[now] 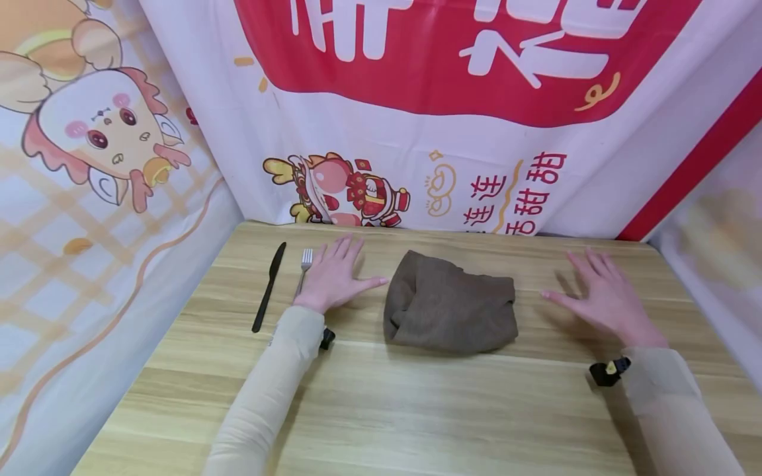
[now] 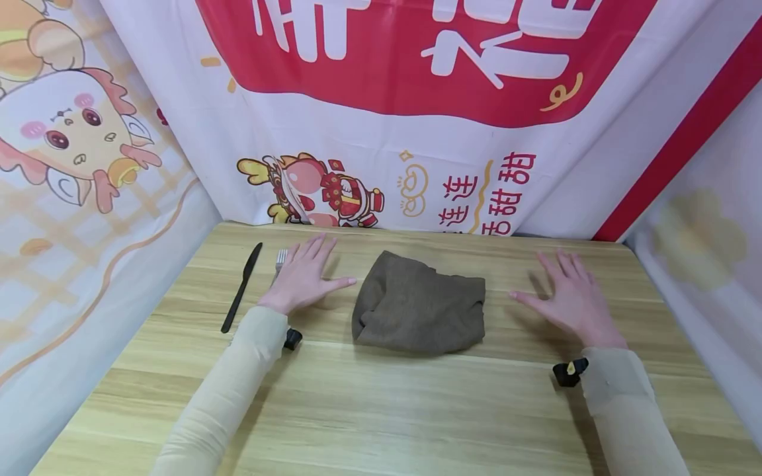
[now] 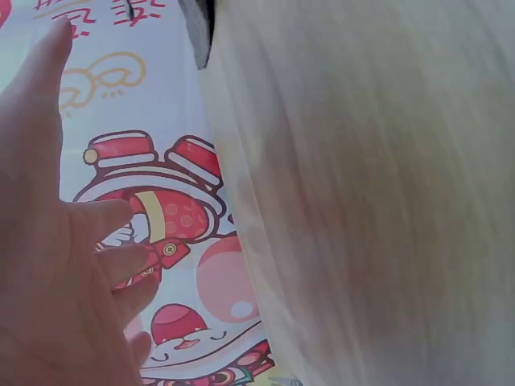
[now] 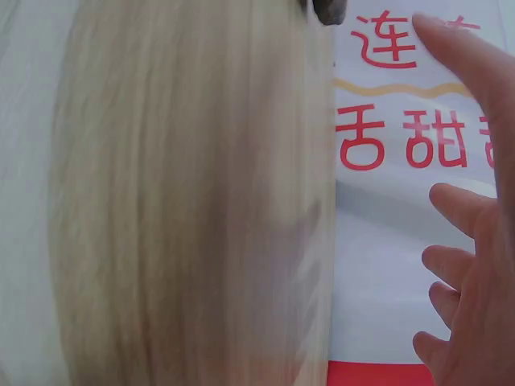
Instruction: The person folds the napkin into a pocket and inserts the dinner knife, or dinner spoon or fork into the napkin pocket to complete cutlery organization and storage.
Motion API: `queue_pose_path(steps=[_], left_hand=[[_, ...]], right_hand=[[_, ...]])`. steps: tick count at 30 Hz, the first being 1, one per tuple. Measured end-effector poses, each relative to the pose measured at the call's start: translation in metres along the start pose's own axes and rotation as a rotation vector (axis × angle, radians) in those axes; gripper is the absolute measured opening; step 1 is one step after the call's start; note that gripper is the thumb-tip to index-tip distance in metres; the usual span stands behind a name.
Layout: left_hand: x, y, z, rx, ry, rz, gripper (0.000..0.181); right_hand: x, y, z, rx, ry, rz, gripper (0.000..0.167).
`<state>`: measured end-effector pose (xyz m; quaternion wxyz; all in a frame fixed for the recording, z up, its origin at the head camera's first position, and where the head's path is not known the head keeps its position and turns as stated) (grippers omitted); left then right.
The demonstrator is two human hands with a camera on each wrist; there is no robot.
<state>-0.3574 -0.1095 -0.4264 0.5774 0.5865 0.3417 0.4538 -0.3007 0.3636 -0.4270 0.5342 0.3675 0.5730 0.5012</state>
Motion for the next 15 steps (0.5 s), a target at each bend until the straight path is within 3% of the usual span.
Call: queue_pose_path(steps=[7,11,15], left_hand=[[0.020,0.015,-0.003,0.093,-0.109,0.131,0.099],[0.039,0.020,-0.009,0.100,-0.158,0.256,0.092],[0.062,0.016,-0.018,0.067,-0.206,0.372,0.089]], right_hand=[[-0.012,0.016,0.000,0.089,0.067,-0.184,0.091],[-0.027,0.023,-0.001,0.098,0.088,-0.326,0.077],[-0.042,0.018,-0.005,0.079,0.109,-0.450,0.065]])
Point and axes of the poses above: each hand's wrist, its own z-axis away from the middle knuckle, its own y-axis out of the back of the hand, x = y × z, the point moved 9 cm from there along -z, towards the middle knuckle, and after that the axes turned 10 degrees about -x, right-handed, at the moved point
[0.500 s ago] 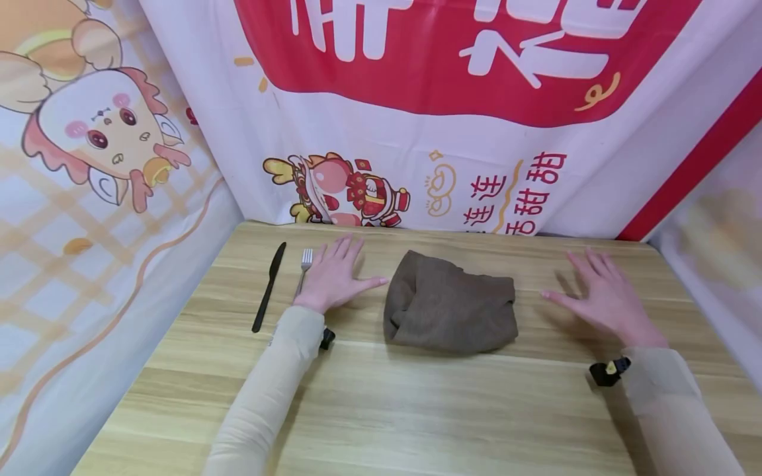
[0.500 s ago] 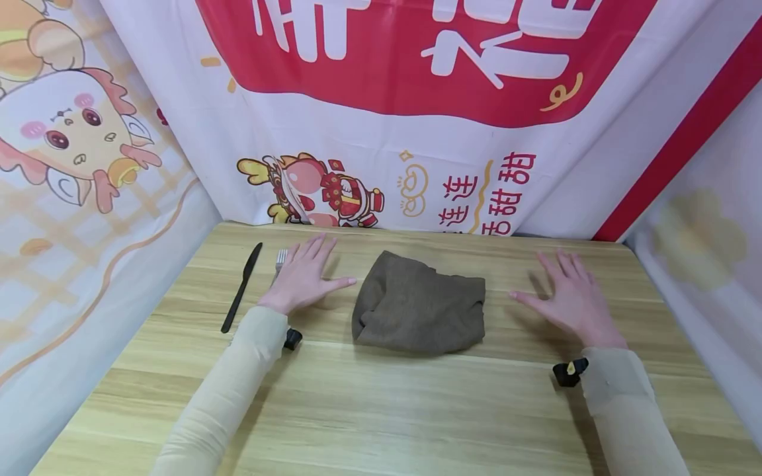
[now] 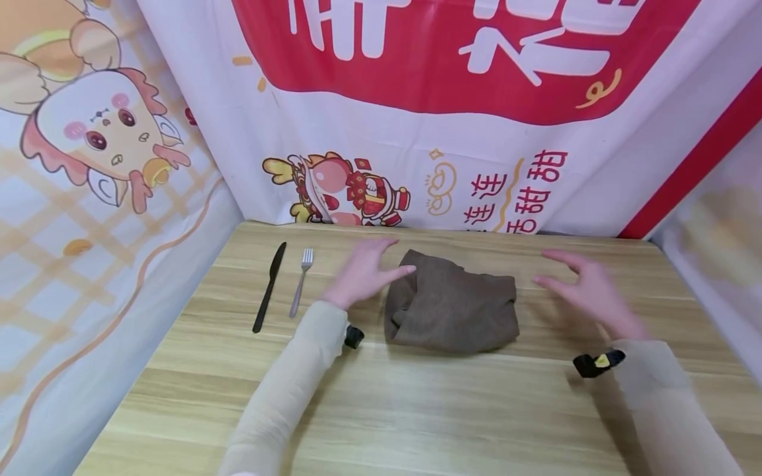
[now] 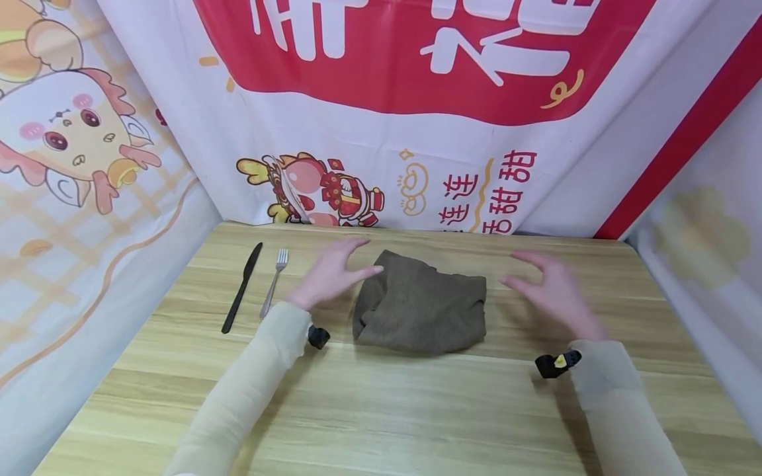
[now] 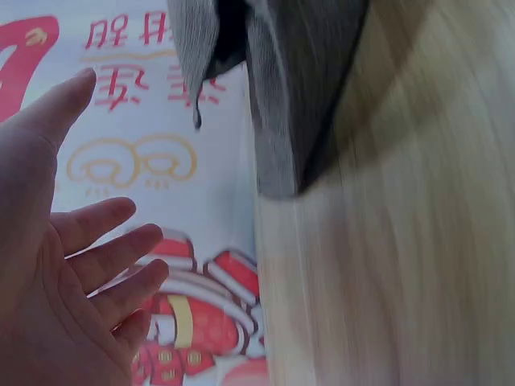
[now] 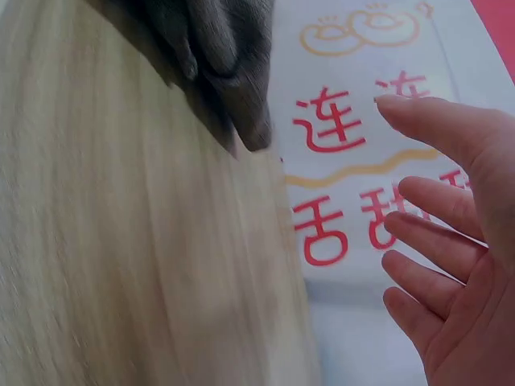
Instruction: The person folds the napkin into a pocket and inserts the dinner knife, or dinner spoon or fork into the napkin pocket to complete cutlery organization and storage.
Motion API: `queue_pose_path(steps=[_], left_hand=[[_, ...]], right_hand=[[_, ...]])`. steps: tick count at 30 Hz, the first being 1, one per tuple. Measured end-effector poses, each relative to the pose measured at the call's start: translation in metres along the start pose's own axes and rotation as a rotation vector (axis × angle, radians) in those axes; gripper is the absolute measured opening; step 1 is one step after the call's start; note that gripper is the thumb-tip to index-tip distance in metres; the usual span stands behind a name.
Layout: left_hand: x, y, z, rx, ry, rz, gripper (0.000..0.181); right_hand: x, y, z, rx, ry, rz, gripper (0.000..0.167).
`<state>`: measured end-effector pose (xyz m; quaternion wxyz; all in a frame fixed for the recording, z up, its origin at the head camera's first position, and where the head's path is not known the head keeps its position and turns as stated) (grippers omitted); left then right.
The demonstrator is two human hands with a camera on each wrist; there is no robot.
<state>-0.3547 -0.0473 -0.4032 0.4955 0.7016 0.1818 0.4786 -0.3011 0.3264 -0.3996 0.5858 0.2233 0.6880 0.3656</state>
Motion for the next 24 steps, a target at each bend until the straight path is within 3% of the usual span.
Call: queue_pose_path(steps=[6,11,18,24], left_hand=[[0.021,-0.026,-0.016,-0.091,0.041,0.102,0.095],[0.029,-0.039,-0.018,-0.132,0.087,0.171,0.076],[0.035,-0.036,-0.015,-0.102,0.064,0.254,0.058],[0.039,-0.024,-0.006,-0.046,0.034,0.183,0.026]], right_hand=[[-0.006,-0.031,-0.011,-0.068,0.041,-0.059,0.057],[-0.007,-0.054,-0.016,-0.141,0.052,-0.036,0.059],[-0.009,-0.069,-0.022,-0.210,0.056,-0.059,0.054],[-0.014,-0.072,-0.022,-0.187,0.076,-0.088,0.050]])
Point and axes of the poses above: each hand's wrist, its own z-axis away from the middle knuckle, its own y-axis out of the back of the hand, x = y × z, the point moved 9 cm from there along -z, towards the middle knuckle, and after that the axes turned 10 degrees about -x, right-handed, at the moved point
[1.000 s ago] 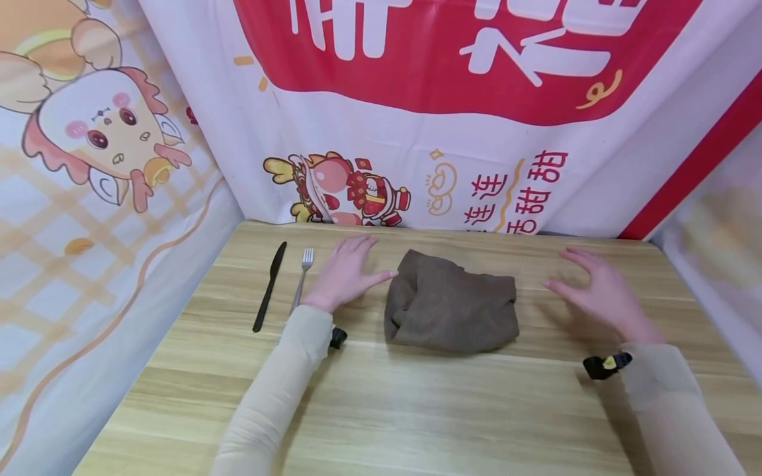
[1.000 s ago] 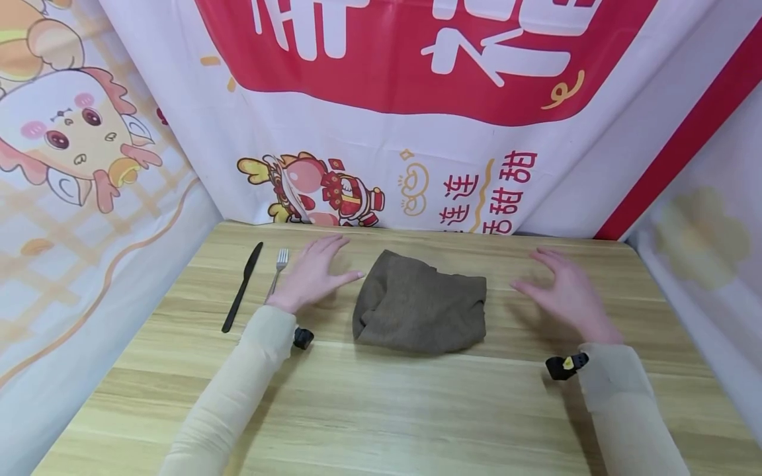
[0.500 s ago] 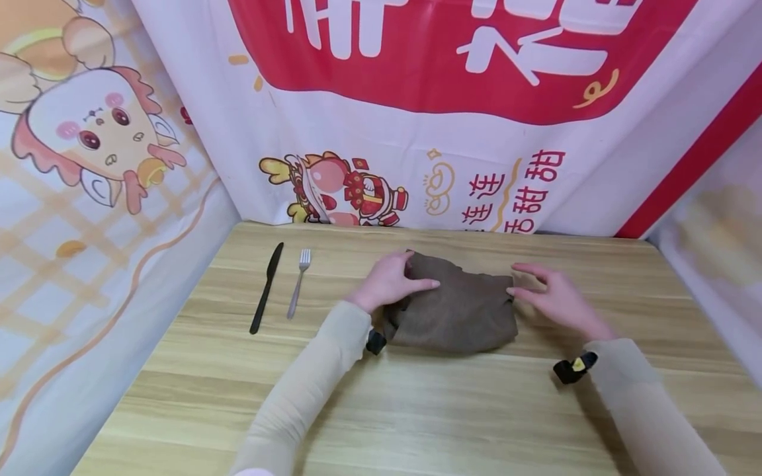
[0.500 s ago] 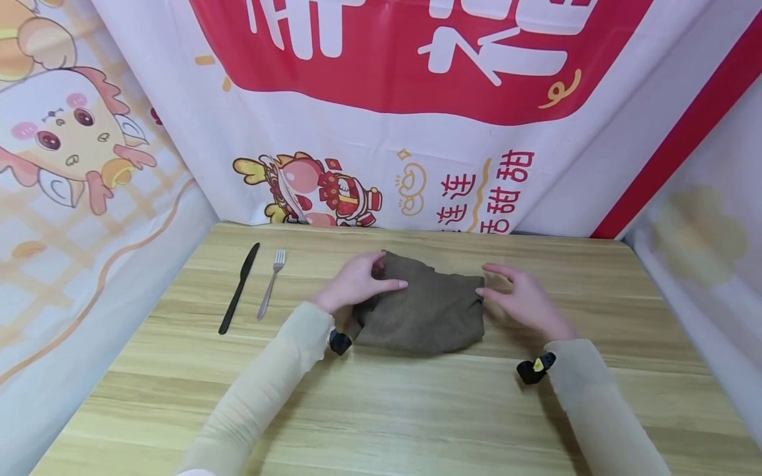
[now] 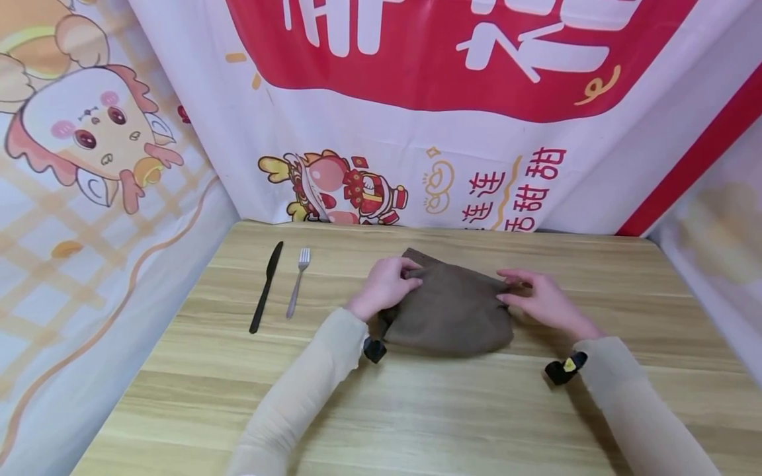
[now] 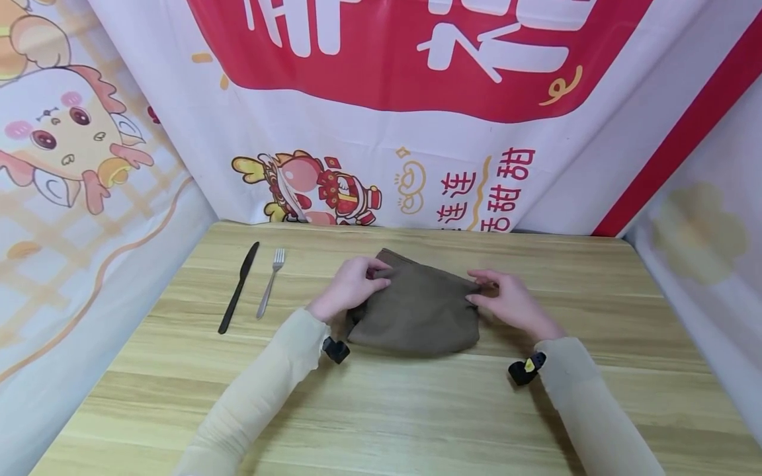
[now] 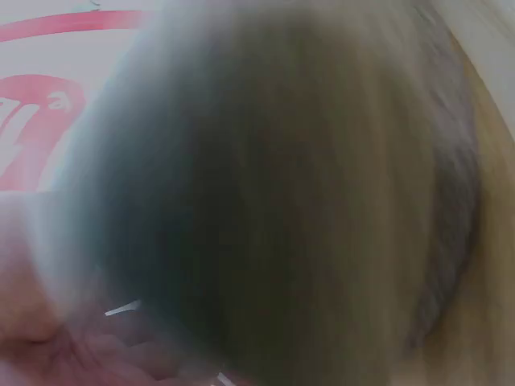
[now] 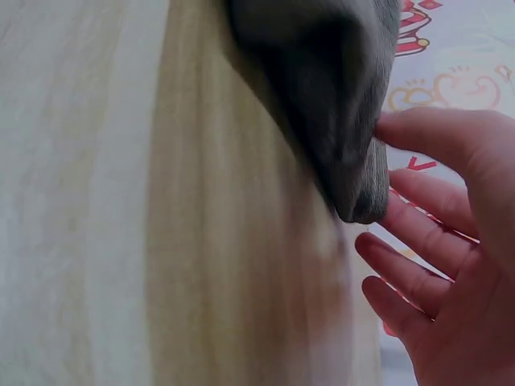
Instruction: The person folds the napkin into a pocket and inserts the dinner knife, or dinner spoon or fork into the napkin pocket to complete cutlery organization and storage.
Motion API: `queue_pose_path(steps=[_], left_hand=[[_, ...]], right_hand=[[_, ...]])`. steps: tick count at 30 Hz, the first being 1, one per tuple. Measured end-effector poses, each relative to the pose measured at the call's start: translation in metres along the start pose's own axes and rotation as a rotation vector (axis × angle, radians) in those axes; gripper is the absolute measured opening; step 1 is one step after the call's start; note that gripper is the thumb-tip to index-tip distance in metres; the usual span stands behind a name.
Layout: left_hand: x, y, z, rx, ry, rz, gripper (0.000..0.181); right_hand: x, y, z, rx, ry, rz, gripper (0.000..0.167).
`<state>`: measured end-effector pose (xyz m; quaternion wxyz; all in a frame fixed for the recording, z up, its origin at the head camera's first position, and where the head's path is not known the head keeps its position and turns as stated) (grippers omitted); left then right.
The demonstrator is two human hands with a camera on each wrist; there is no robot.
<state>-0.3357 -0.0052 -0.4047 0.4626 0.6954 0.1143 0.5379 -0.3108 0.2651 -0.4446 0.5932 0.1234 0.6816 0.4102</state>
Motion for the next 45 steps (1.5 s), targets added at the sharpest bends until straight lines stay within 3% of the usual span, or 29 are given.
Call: queue_pose_path(steps=[5,8,14,19,25,35,39,41,43,45], left_hand=[[0.006,0.025,0.015,0.090,-0.033,0.035,0.013],[0.007,0.043,0.024,0.144,-0.051,0.097,0.013],[0.008,0.070,0.039,0.279,-0.123,0.179,0.015],[0.005,0.084,0.052,0.373,-0.155,0.227,0.016],[0.014,0.105,0.070,0.471,-0.203,0.282,0.013],[0.067,0.147,0.108,0.578,-0.407,0.354,0.014],[0.091,0.164,0.125,0.613,-0.495,0.394,0.015],[0.096,0.170,0.127,0.618,-0.492,0.392,0.016],[0.092,0.171,0.122,0.605,-0.466,0.398,0.019],[0.078,0.166,0.108,0.588,-0.423,0.369,0.022]], right_hand=[[-0.002,0.000,0.005,-0.022,-0.047,0.013,0.046],[-0.004,-0.003,0.009,-0.082,-0.072,0.001,0.041],[-0.018,-0.015,0.014,-0.161,0.002,-0.048,0.014],[-0.034,-0.002,0.020,-0.063,0.091,-0.135,0.005],[-0.076,0.042,0.037,0.100,0.242,-0.191,0.008],[-0.156,0.129,0.079,0.417,0.351,-0.089,0.015],[-0.177,0.157,0.098,0.533,0.275,-0.084,0.021],[-0.179,0.166,0.100,0.553,0.200,-0.094,0.025],[-0.172,0.168,0.092,0.522,0.121,-0.094,0.028],[-0.155,0.163,0.073,0.437,0.067,-0.074,0.030]])
Point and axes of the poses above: each hand's wrist, its own z-axis away from the middle knuckle, its own y-axis out of the back of the hand, x = y × z, the point moved 9 cm from there along -z, towards the middle knuckle, and after that the axes turned 10 degrees about -x, right-handed, at the moved point
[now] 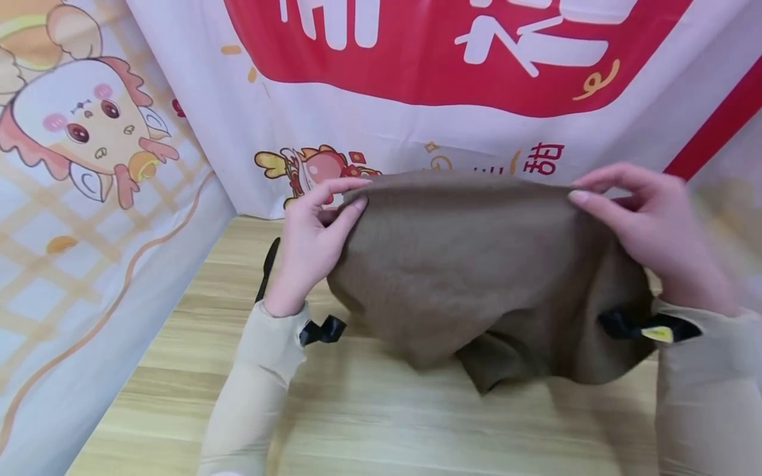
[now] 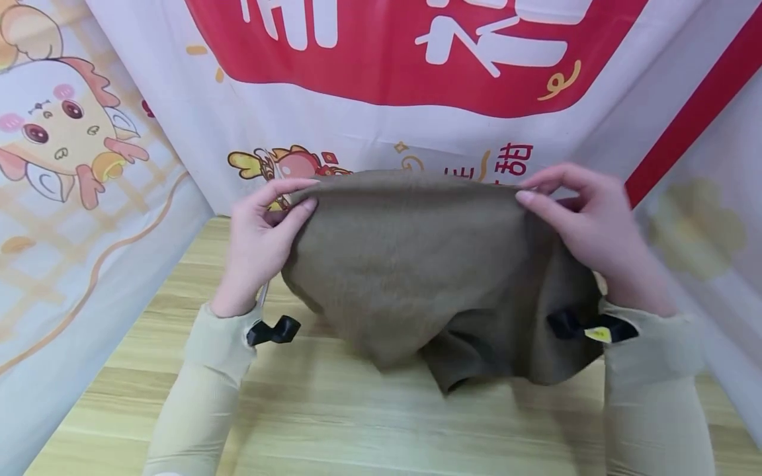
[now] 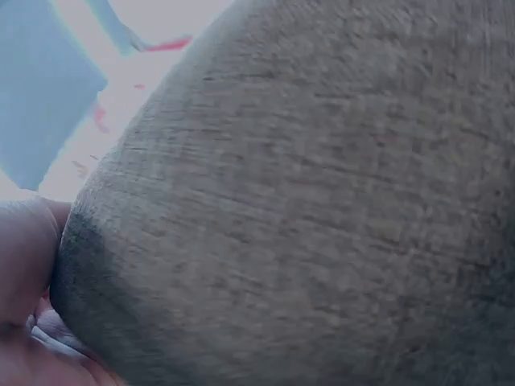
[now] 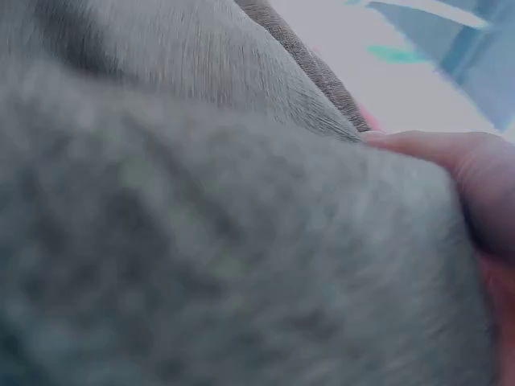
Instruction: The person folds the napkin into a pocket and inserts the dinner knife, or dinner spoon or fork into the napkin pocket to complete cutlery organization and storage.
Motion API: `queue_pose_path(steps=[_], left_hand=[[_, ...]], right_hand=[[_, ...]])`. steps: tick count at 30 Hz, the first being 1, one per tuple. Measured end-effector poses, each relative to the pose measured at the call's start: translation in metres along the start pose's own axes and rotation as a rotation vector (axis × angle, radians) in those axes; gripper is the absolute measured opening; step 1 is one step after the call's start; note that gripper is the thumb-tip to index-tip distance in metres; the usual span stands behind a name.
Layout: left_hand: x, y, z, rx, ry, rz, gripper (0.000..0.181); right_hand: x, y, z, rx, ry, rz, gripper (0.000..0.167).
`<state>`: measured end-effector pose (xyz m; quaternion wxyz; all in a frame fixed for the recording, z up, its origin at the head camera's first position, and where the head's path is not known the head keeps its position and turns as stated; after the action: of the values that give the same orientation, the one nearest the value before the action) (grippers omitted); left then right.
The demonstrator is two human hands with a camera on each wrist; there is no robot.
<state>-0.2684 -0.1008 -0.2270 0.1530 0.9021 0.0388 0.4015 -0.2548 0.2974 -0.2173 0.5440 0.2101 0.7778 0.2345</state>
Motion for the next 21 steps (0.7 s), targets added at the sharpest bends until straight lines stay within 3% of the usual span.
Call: queue_pose_path(steps=[6,9,12,16,21], left_hand=[[-0.099,-0.028,0.008,-0.087,0.165,-0.174,0.036],[-0.145,-0.044,0.021,-0.167,0.265,-0.240,0.042],[-0.182,-0.051,0.033,-0.267,0.341,-0.276,0.046],[-0.214,-0.053,0.049,-0.400,0.470,-0.266,0.065],[-0.225,-0.041,0.072,-0.467,0.698,-0.275,0.089]], right_hand=[[0.094,-0.067,-0.034,-0.264,-0.076,0.073,0.035],[0.139,-0.095,-0.031,-0.360,-0.111,0.045,0.039],[0.168,-0.109,-0.018,-0.433,-0.162,0.040,0.047],[0.187,-0.104,0.002,-0.493,-0.220,0.093,0.057],[0.205,-0.089,0.033,-0.554,-0.286,0.209,0.067]])
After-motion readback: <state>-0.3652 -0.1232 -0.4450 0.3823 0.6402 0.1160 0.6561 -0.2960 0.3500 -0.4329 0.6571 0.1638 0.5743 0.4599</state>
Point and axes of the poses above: each hand's wrist, its own z-axis away from the middle knuckle, its own y-axis out of the back of the hand, x = y × z, the point moved 9 cm from there along -z, towards the middle knuckle, and after that the axes turned 10 degrees about -x, right-handed, at the moved point
